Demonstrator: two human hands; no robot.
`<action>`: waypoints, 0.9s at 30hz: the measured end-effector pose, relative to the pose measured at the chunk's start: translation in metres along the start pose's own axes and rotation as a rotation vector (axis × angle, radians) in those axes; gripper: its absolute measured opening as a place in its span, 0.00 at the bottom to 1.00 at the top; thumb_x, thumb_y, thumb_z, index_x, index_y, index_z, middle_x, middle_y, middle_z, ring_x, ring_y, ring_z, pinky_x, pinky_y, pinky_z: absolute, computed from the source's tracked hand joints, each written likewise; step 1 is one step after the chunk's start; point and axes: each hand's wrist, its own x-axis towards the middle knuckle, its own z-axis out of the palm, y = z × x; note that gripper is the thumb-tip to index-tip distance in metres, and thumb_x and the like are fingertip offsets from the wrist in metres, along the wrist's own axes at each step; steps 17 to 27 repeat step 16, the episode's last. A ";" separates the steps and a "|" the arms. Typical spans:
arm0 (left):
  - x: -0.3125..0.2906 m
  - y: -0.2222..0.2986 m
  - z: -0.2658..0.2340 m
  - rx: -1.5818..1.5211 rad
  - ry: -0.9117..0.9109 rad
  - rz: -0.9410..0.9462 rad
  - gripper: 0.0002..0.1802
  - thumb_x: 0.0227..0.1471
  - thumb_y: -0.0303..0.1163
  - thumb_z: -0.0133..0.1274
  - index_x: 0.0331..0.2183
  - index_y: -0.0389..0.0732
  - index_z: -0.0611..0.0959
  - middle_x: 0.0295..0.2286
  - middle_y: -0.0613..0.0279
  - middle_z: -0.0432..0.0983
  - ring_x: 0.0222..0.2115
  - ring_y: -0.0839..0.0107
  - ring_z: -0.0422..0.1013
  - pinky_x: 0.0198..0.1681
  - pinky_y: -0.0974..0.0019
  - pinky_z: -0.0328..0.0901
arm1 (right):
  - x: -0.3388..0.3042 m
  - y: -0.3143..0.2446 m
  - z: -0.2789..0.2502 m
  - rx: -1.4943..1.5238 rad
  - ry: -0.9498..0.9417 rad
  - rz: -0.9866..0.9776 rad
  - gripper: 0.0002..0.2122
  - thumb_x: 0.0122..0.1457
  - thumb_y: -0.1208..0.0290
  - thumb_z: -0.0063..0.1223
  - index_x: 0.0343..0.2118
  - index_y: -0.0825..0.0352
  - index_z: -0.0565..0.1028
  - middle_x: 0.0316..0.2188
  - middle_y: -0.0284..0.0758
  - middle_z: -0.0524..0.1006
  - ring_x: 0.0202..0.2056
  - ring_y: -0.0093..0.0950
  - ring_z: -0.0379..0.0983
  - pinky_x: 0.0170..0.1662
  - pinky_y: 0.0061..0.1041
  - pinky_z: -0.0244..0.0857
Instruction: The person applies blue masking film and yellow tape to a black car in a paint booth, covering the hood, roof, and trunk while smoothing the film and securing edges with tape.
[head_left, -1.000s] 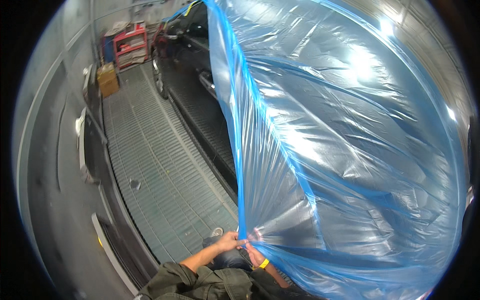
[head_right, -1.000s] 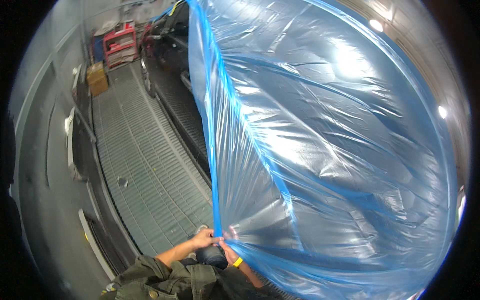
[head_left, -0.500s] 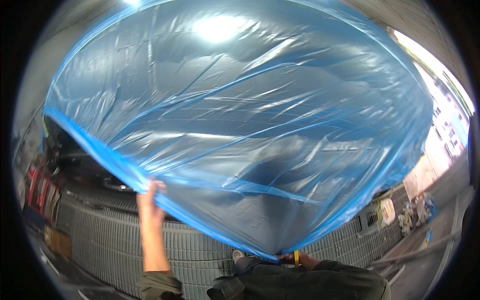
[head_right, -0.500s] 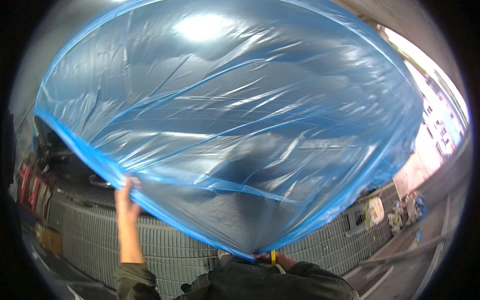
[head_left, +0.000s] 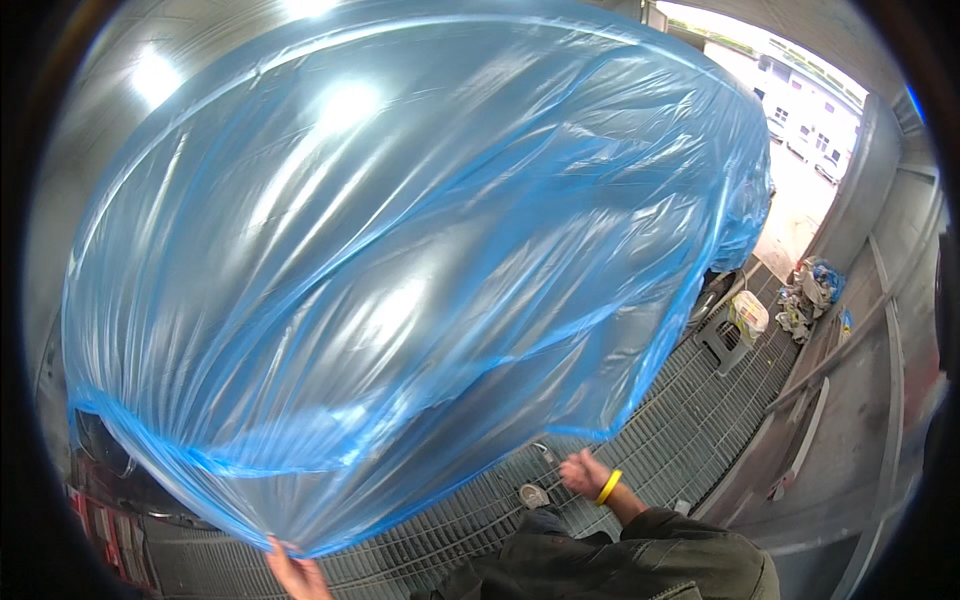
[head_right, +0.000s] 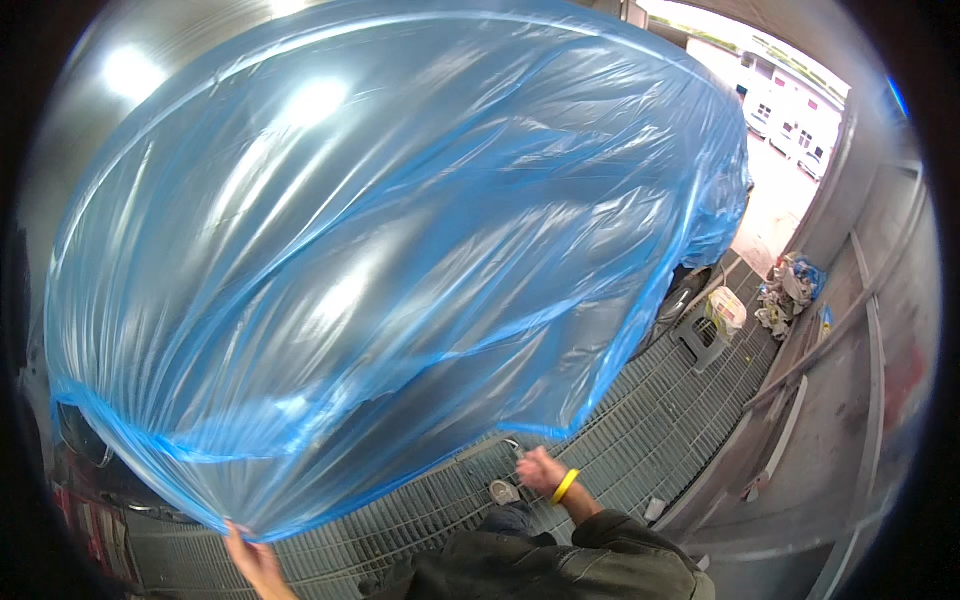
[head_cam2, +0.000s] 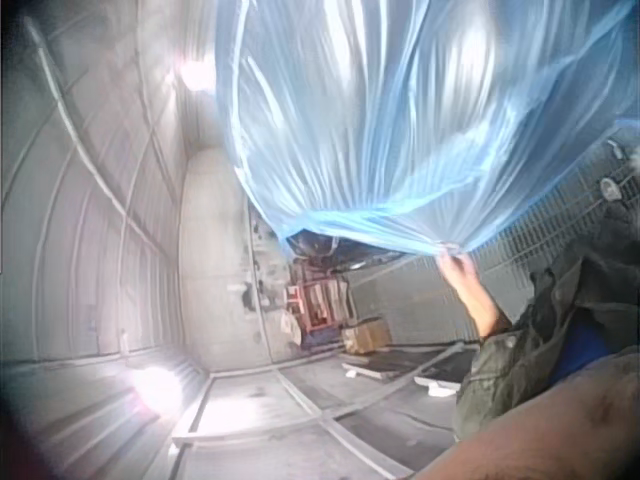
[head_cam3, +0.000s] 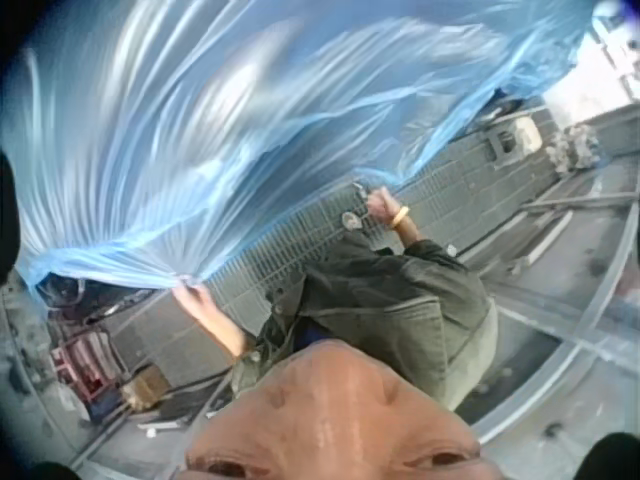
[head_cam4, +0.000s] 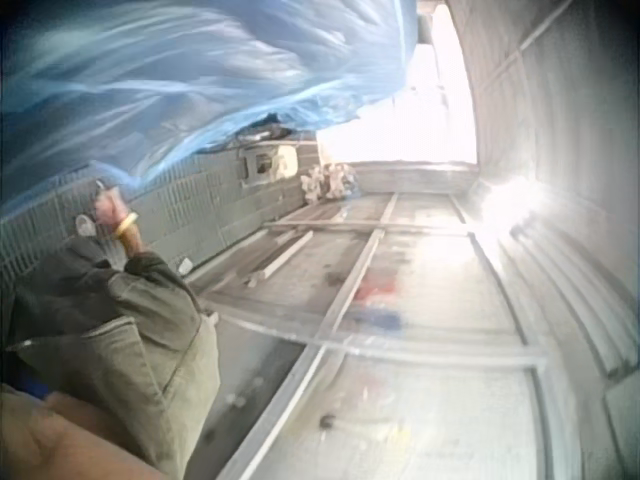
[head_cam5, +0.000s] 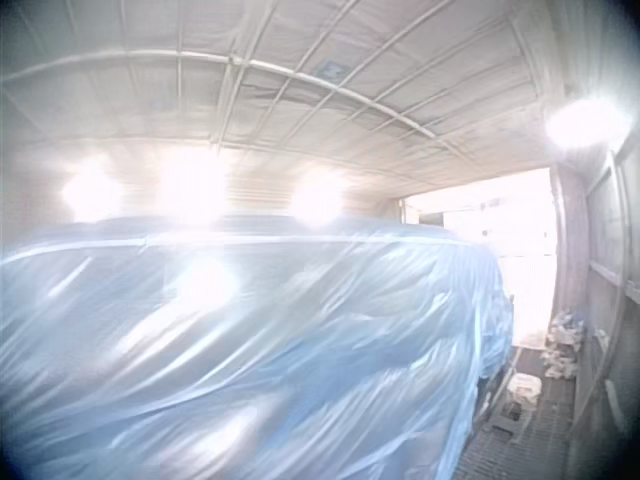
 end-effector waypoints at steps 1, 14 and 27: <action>-0.028 -0.005 0.006 0.034 0.033 -0.017 0.21 0.66 0.36 0.54 0.55 0.35 0.74 0.48 0.57 0.76 0.45 0.69 0.73 0.52 0.64 0.69 | -0.014 0.026 0.062 -0.065 -0.183 0.086 0.24 0.73 0.51 0.41 0.63 0.61 0.66 0.64 0.44 0.68 0.62 0.43 0.66 0.62 0.44 0.65; 0.025 -0.006 -0.093 -0.470 -0.498 -0.399 0.31 0.61 0.40 0.59 0.60 0.38 0.70 0.56 0.53 0.70 0.59 0.54 0.65 0.61 0.44 0.62 | -0.036 0.240 0.367 -0.350 -0.873 0.340 0.29 0.70 0.61 0.51 0.69 0.67 0.57 0.66 0.41 0.65 0.65 0.33 0.64 0.69 0.37 0.54; 0.083 0.051 -0.073 -0.505 -0.590 -0.287 0.39 0.61 0.50 0.56 0.66 0.42 0.66 0.60 0.54 0.68 0.61 0.52 0.63 0.68 0.47 0.53 | -0.056 0.235 0.390 -0.404 -0.979 0.387 0.34 0.70 0.59 0.50 0.73 0.66 0.50 0.71 0.42 0.58 0.70 0.34 0.57 0.74 0.38 0.44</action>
